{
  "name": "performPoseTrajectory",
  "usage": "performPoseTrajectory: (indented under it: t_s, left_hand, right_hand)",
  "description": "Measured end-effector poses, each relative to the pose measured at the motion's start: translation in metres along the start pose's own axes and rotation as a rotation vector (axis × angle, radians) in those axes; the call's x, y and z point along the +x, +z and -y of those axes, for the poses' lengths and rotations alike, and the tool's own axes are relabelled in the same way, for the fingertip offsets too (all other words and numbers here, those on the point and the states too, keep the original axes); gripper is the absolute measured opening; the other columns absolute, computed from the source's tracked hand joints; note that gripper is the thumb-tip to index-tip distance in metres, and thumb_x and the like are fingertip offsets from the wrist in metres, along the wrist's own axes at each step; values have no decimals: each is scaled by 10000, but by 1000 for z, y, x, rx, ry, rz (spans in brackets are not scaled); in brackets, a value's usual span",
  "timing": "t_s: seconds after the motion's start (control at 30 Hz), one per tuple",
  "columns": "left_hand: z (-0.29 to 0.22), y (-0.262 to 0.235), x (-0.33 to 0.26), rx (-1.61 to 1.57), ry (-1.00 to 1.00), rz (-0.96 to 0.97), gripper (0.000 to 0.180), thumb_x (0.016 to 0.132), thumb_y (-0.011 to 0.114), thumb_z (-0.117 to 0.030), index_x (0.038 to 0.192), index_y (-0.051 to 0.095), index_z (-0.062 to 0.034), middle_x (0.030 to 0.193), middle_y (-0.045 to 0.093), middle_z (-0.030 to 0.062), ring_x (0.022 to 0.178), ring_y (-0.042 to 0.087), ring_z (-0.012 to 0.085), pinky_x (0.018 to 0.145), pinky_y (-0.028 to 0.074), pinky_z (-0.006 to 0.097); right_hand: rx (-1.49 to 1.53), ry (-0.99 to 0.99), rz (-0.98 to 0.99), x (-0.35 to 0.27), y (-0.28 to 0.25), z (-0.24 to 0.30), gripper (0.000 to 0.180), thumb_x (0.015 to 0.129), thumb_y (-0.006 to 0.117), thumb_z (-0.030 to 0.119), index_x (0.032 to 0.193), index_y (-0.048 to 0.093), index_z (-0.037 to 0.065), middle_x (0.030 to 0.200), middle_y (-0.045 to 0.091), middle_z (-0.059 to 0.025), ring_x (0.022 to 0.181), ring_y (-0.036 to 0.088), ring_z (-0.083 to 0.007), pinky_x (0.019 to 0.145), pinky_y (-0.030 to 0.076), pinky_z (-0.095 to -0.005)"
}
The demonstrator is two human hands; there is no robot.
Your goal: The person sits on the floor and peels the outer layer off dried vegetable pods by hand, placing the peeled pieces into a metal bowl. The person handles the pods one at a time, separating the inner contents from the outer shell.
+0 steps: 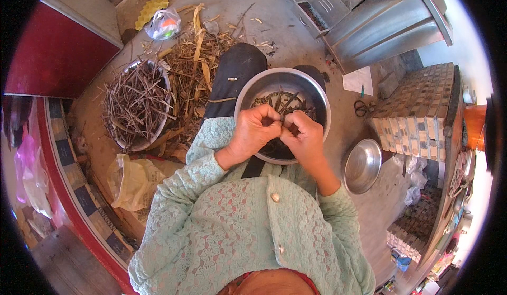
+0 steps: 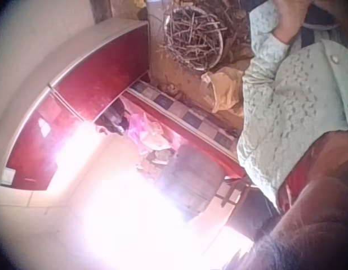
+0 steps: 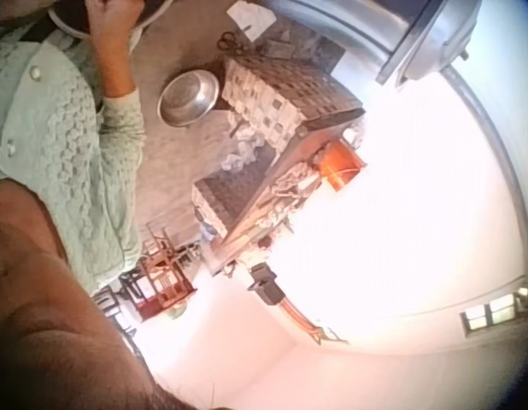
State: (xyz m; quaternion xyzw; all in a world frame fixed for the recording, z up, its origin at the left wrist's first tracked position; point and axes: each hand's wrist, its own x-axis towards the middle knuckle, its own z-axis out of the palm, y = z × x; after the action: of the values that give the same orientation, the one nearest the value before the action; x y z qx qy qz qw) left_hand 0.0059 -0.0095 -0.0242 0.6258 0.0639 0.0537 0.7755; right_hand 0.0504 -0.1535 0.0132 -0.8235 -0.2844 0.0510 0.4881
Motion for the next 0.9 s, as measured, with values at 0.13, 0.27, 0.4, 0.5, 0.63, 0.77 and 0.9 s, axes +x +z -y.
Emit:
performPoseTrajectory:
  t_s: [0.13, 0.27, 0.4, 0.5, 0.63, 0.77, 0.9]
  left_hand:
    - [-4, 1, 0, -182, -37, 46, 10, 813, 610, 28, 809, 605, 20, 756, 611, -1, 656, 559, 37, 577, 467, 192]
    - [-15, 1, 1, -241, -125, 77, 30, 847, 580, 31, 862, 606, 30, 790, 622, 18, 686, 604, 73, 619, 509, 211]
    - [-15, -1, 1, -196, -163, 91, 65, 859, 560, 39, 906, 603, 26, 817, 625, 20, 719, 624, 90, 663, 527, 222]
    - [-15, 0, 0, -175, -137, 100, 59, 851, 568, 40, 894, 602, 20, 808, 614, 7, 716, 608, 73, 652, 511, 209]
    - [-11, -2, 0, -25, -80, 118, 68, 829, 574, 50, 872, 586, -2, 792, 580, -25, 712, 549, 26, 629, 457, 178]
    - [-9, -3, -3, -88, -92, 131, 94, 815, 566, 54, 875, 566, -19, 801, 555, -43, 714, 500, 4, 624, 417, 164]
    - [-19, -1, -4, -115, -101, 121, 95, 812, 564, 48, 879, 560, -19, 810, 554, -44, 715, 493, 5, 623, 411, 164]
  right_hand:
    - [317, 259, 91, -1, -9, 2, 124, 755, 657, -24, 772, 538, 7, 670, 551, -13, 590, 527, -49, 516, 434, -221]
    - [524, 341, 123, 6, -18, 12, 79, 801, 632, -27, 795, 558, -2, 726, 567, -6, 601, 532, -42, 542, 442, -188]
    - [401, 299, 163, 5, -19, 0, 78, 796, 645, -25, 818, 572, -10, 755, 595, -19, 634, 559, -48, 565, 460, -191]
    - [344, 246, 147, 3, -19, -1, 86, 790, 651, -28, 824, 573, -13, 759, 600, -22, 653, 572, -56, 583, 471, -194]
    - [267, 176, 150, 1, -17, -3, 91, 782, 644, -38, 824, 566, -19, 756, 585, -21, 668, 569, -58, 581, 467, -196]
    - [253, 143, 185, 1, -15, -1, 96, 770, 619, -54, 808, 540, -15, 730, 539, -9, 632, 511, -44, 543, 425, -195]
    - [222, 123, 129, 2, -13, 5, 157, 731, 673, -9, 788, 527, 1, 700, 540, -79, 619, 523, -141, 574, 441, -270]
